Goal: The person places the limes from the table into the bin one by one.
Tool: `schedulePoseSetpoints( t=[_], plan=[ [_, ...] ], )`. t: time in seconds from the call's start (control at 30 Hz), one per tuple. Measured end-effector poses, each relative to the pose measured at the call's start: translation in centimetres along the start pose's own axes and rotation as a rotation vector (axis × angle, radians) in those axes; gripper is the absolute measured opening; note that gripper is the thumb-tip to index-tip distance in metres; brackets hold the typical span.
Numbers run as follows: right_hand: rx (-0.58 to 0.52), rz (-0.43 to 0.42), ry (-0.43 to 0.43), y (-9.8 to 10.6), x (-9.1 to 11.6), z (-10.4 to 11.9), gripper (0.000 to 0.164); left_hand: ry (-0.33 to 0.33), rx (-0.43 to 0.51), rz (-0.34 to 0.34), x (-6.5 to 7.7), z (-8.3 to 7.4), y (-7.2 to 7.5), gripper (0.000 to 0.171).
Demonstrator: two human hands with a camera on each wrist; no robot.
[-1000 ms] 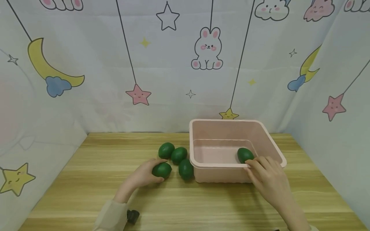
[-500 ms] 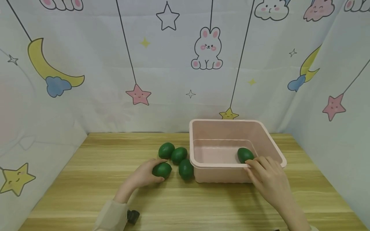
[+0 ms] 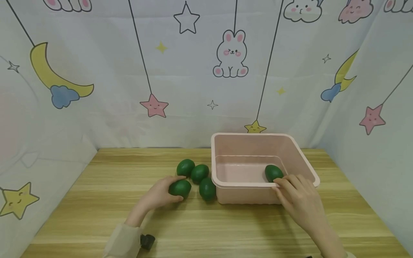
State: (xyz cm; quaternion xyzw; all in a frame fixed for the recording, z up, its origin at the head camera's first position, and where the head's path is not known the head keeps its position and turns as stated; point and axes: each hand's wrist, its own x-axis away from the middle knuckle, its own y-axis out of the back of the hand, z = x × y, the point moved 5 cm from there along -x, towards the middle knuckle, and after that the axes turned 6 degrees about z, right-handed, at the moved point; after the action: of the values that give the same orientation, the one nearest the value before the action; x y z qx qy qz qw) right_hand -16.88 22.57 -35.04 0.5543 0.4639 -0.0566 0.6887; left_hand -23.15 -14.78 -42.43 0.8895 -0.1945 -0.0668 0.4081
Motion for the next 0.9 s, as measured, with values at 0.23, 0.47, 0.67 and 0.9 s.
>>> schedulePoseSetpoints(
  t=[0.23,0.47,0.67,0.9],
  plan=[
    [-0.004,-0.004,0.001,0.10,0.03,-0.01,0.050,0.006,-0.004,-0.011,-0.02,-0.17,0.39,0.063],
    [0.002,-0.015,0.012,0.13,-0.08,0.11,0.048,0.020,-0.007,-0.016,0.06,-0.09,0.63,0.064],
    [-0.002,-0.031,0.017,0.18,-0.17,0.19,0.048,0.001,-0.003,-0.019,0.01,-0.17,0.69,0.064],
    [-0.012,-0.052,0.023,0.32,-0.17,0.26,0.047,0.000,0.000,-0.027,0.11,-0.40,0.81,0.064]
  ],
)
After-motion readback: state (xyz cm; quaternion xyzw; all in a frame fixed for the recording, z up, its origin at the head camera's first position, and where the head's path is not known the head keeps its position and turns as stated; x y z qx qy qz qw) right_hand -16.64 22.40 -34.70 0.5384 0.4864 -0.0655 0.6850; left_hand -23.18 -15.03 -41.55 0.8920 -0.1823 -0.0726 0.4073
